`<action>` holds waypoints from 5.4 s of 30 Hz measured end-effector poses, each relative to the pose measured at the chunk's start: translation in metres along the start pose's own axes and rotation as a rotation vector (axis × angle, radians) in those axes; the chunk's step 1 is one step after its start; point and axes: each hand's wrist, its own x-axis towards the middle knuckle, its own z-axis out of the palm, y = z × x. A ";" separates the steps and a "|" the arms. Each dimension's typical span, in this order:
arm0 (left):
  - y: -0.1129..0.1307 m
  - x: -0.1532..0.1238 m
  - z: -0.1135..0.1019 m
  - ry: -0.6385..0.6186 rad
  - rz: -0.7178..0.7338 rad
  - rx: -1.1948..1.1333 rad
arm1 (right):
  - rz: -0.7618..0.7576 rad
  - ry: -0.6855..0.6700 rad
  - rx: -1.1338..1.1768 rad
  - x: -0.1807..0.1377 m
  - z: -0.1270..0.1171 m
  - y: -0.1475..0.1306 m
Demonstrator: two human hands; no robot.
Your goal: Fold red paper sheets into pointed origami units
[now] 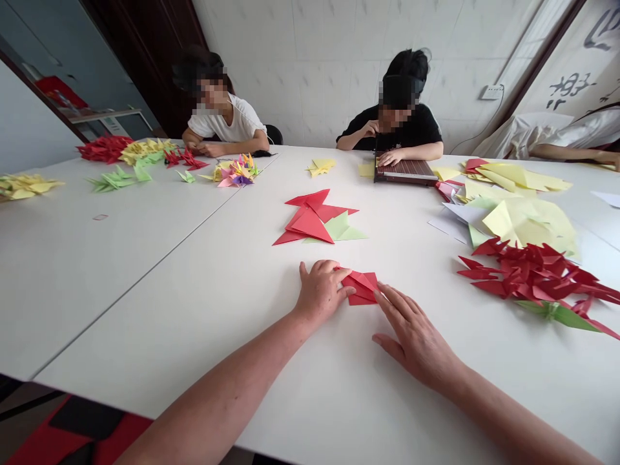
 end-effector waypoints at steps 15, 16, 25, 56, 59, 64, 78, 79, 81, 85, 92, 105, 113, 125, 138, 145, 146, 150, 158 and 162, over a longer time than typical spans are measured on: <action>-0.016 -0.039 -0.024 -0.122 0.226 0.122 | -0.007 -0.205 -0.065 0.012 0.006 0.018; -0.017 -0.038 -0.024 -0.079 0.204 0.127 | -0.018 -0.194 -0.062 0.012 0.006 0.019; 0.009 0.007 -0.030 -0.123 0.228 -0.044 | -0.094 -0.102 -0.014 0.008 0.006 0.031; 0.038 0.010 -0.018 -0.206 -0.017 -0.864 | 0.748 0.211 1.147 0.017 -0.014 0.006; 0.038 0.010 -0.018 -0.175 0.059 -0.818 | 0.710 0.300 1.006 0.015 -0.013 0.007; 0.033 0.012 -0.013 -0.020 0.269 -0.741 | 0.256 0.455 0.539 0.010 -0.013 0.018; 0.023 -0.002 0.002 0.048 0.598 -0.174 | -0.141 0.215 -0.212 -0.004 -0.011 0.012; 0.021 -0.005 0.003 0.032 0.633 -0.151 | -0.134 0.191 -0.169 -0.007 -0.010 0.014; 0.019 -0.011 0.006 0.012 0.671 -0.123 | -0.105 0.145 -0.092 -0.014 -0.009 0.017; 0.018 -0.014 0.008 -0.029 0.692 -0.095 | -0.031 0.042 -0.031 -0.027 -0.011 0.018; 0.017 -0.013 0.002 -0.128 0.637 -0.179 | -0.026 -0.068 -0.005 -0.035 -0.021 0.012; 0.024 -0.004 -0.005 -0.293 0.281 -0.506 | -0.263 -0.225 0.257 -0.019 -0.031 0.036; 0.035 0.001 -0.003 -0.322 0.076 -0.472 | -0.328 -0.162 0.187 -0.017 -0.026 0.041; 0.043 -0.002 0.003 -0.324 0.121 -0.293 | -0.332 -0.183 0.177 -0.026 -0.024 0.043; 0.050 -0.007 0.007 -0.255 0.126 -0.190 | -0.312 -0.174 0.189 -0.031 -0.022 0.043; 0.050 -0.005 0.006 -0.264 0.127 -0.196 | -0.345 -0.194 0.160 -0.031 -0.021 0.044; 0.050 -0.005 0.006 -0.268 0.135 -0.184 | -0.353 -0.191 0.156 -0.031 -0.021 0.044; 0.050 -0.005 0.005 -0.266 0.171 -0.138 | -0.377 -0.172 0.118 -0.031 -0.022 0.044; 0.050 -0.005 0.006 -0.258 0.172 -0.134 | -0.310 -0.143 0.167 -0.022 -0.018 0.038; 0.049 -0.006 0.007 -0.262 0.167 -0.149 | -0.292 -0.140 0.184 -0.019 -0.019 0.035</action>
